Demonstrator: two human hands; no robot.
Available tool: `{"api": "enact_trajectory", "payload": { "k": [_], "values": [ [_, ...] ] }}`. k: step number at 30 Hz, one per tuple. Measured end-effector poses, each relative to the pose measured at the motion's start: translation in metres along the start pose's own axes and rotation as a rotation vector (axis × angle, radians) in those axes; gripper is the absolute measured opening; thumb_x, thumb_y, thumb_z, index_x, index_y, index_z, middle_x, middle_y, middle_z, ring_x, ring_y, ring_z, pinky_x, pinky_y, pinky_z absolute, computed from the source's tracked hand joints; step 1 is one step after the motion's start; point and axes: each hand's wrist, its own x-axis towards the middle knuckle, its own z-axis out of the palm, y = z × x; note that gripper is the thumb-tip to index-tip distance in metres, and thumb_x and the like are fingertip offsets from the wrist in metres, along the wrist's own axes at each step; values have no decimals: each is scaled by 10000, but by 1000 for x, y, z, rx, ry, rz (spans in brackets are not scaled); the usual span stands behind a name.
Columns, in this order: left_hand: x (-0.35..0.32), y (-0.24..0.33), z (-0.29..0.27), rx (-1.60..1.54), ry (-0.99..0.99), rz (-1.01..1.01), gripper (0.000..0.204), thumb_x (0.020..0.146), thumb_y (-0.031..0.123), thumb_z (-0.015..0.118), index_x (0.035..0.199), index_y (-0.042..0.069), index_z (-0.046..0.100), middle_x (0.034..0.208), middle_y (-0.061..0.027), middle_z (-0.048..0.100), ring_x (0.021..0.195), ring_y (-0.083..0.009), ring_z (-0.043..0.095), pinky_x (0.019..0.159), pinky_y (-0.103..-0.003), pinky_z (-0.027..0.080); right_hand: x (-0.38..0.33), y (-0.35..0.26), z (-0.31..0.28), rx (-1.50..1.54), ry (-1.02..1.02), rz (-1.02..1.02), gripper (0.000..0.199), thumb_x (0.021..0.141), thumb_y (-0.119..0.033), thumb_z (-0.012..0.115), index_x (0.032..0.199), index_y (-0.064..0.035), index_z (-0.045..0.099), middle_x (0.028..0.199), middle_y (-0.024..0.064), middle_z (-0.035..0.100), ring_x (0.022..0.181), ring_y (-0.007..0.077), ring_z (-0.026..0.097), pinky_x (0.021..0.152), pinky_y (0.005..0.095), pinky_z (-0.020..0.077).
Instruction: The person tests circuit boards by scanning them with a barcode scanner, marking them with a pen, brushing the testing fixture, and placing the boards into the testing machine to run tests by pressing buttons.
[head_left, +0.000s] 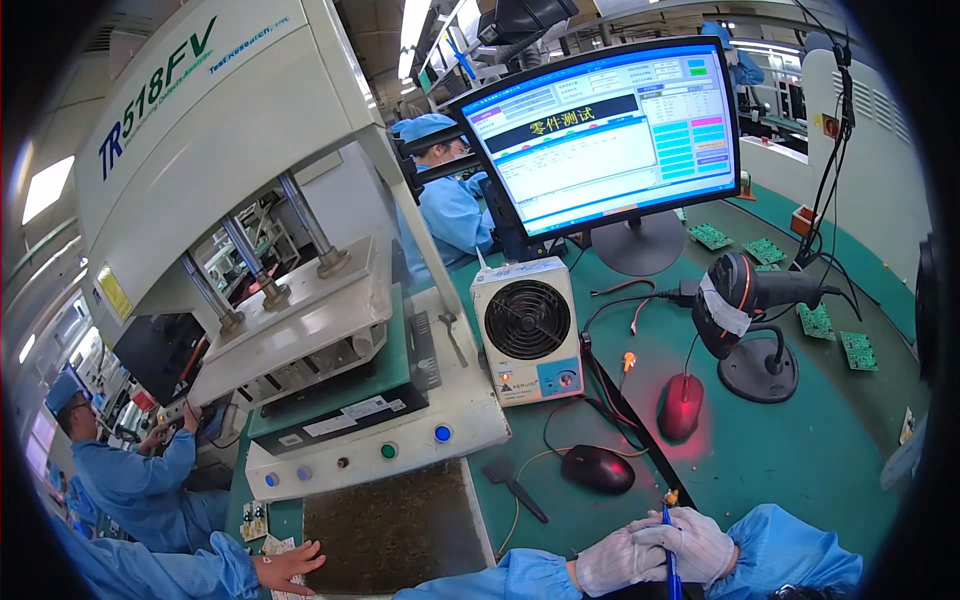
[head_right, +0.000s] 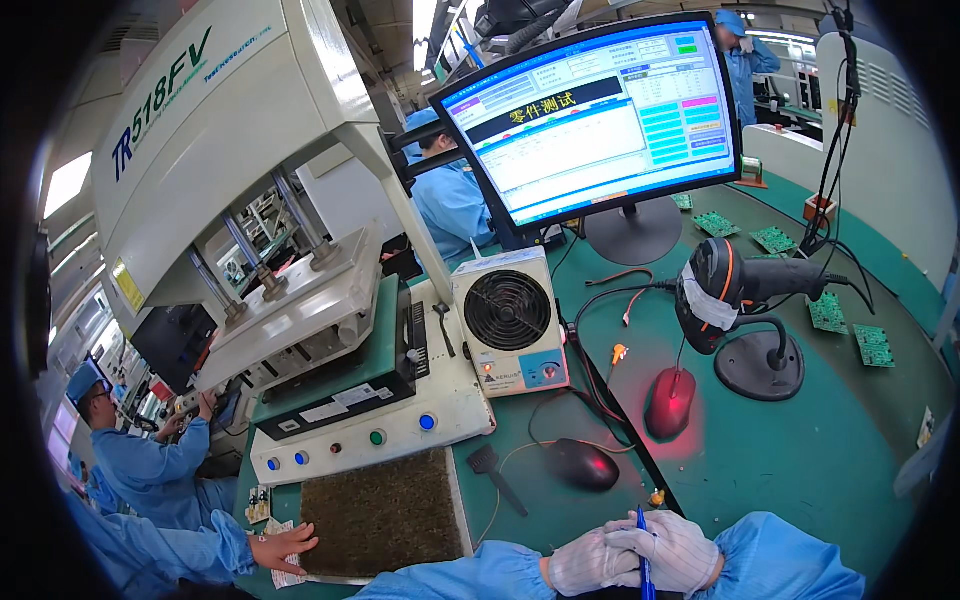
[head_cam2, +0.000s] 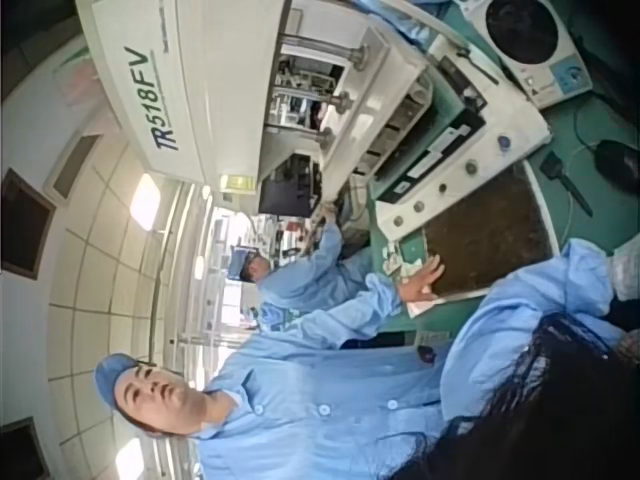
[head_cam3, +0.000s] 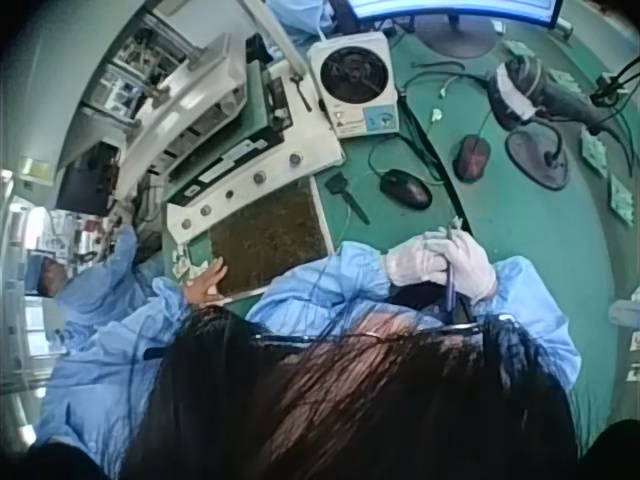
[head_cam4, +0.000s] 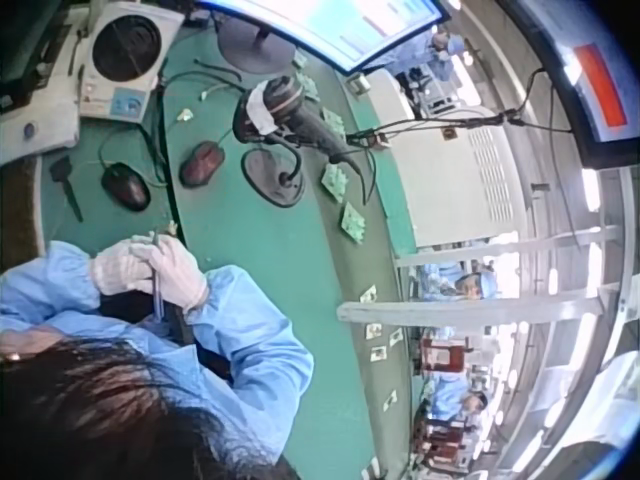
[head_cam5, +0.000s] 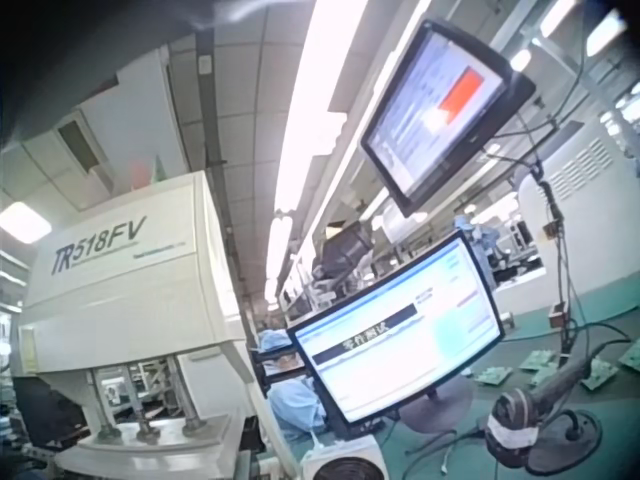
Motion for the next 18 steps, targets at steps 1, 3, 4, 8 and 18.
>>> {"api": "enact_trajectory", "payload": {
  "k": [1,3,4,8,18],
  "values": [
    [-1,-1,1,-11,-52,-16,199,968,114,353,1110,56,480,1034,-41,534,975,-160,561,900,-290,465,0,0,1,-8,11,0,596,660,-475,785,1132,-167,589,1158,-12,652,1030,235,628,876,366,492],
    [-3,-6,3,-11,119,95,241,993,186,343,1152,83,493,1054,-51,551,1008,-181,562,821,-372,498,-1,1,2,8,18,0,595,661,-476,783,1131,-167,589,1156,-12,653,1026,237,628,873,364,492],
    [-3,-10,3,8,291,203,287,1018,257,333,1193,110,507,1075,-62,569,1041,-202,563,741,-454,532,-1,1,2,23,33,-3,593,662,-477,782,1131,-168,590,1154,-11,654,1021,238,629,870,363,493],
    [-3,-18,-1,175,354,230,276,1015,260,330,1174,115,503,1073,-52,562,1019,-197,570,726,-427,530,0,1,2,18,32,-10,588,664,-473,782,1127,-166,591,1148,-7,656,1007,242,631,867,362,494],
    [-9,-19,-19,488,387,317,252,1005,237,328,1100,113,526,988,-32,554,959,-192,575,662,-435,519,3,-2,-4,40,-8,-13,570,689,-480,768,1114,-141,595,1135,7,665,982,253,638,859,364,501]
  ]
}}
